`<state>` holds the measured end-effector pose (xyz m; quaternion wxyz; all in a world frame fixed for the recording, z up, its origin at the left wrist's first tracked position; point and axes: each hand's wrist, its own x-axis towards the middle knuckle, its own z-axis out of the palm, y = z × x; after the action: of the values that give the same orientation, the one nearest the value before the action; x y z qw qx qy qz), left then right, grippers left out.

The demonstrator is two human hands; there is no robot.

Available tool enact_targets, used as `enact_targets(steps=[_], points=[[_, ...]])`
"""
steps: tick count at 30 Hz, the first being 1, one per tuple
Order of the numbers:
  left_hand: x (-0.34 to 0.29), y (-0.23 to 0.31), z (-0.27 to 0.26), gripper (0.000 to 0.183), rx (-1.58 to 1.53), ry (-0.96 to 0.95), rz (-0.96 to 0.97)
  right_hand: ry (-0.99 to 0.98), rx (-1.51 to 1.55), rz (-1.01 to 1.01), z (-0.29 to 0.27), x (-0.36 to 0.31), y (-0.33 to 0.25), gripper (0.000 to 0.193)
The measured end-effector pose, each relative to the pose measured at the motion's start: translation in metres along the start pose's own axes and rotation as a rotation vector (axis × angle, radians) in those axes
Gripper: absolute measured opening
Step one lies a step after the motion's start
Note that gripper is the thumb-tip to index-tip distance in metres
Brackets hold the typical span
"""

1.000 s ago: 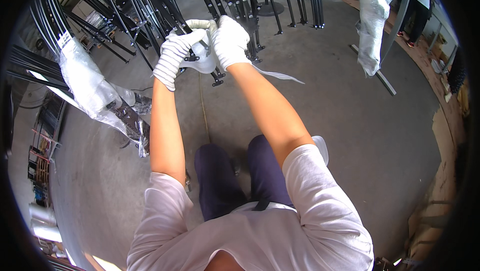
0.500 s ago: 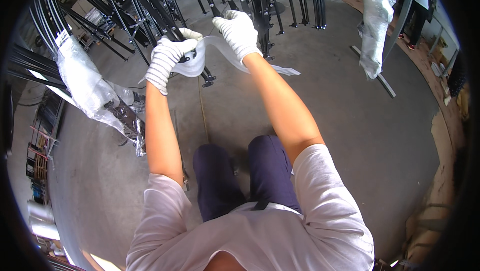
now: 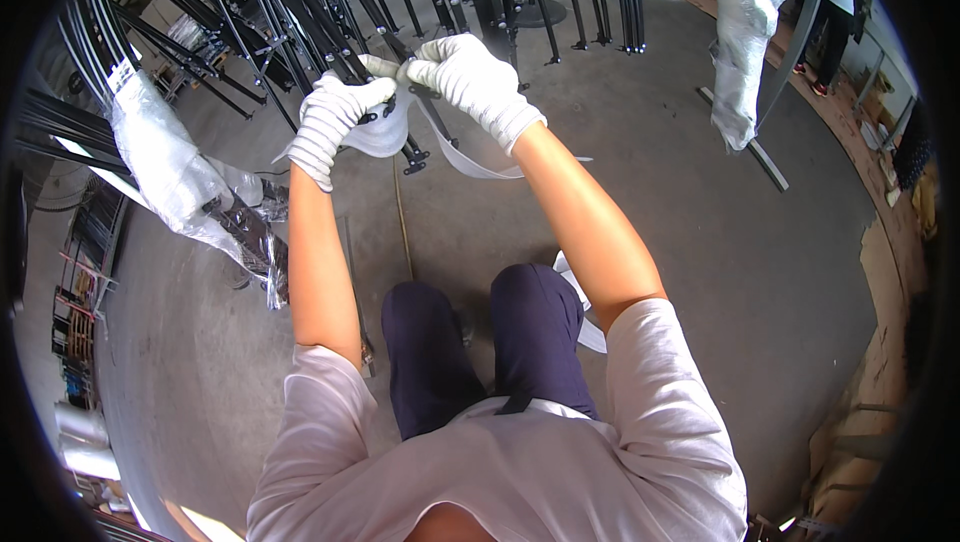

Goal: The person wraps the ends of black metal frames with protective foam padding while kneeling on the floor, handling the frames one at a time and securing the foam by hand.

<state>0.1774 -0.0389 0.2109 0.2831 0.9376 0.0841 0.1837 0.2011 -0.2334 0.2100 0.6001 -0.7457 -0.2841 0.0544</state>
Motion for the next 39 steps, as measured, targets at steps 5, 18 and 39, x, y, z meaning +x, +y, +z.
enact_targets(steps=[5,18,39], points=[[-0.009,0.000,-0.003,0.033,-0.079,-0.151,0.147,0.005,0.068,-0.178,0.012,-0.004,0.011,0.013],[-0.010,-0.015,0.003,0.027,-0.141,-0.119,0.170,-0.103,0.309,-0.072,0.010,0.001,0.019,0.013],[-0.024,-0.001,-0.008,0.019,0.071,-0.061,0.252,-0.569,0.511,-0.147,-0.016,0.009,0.038,0.030]])
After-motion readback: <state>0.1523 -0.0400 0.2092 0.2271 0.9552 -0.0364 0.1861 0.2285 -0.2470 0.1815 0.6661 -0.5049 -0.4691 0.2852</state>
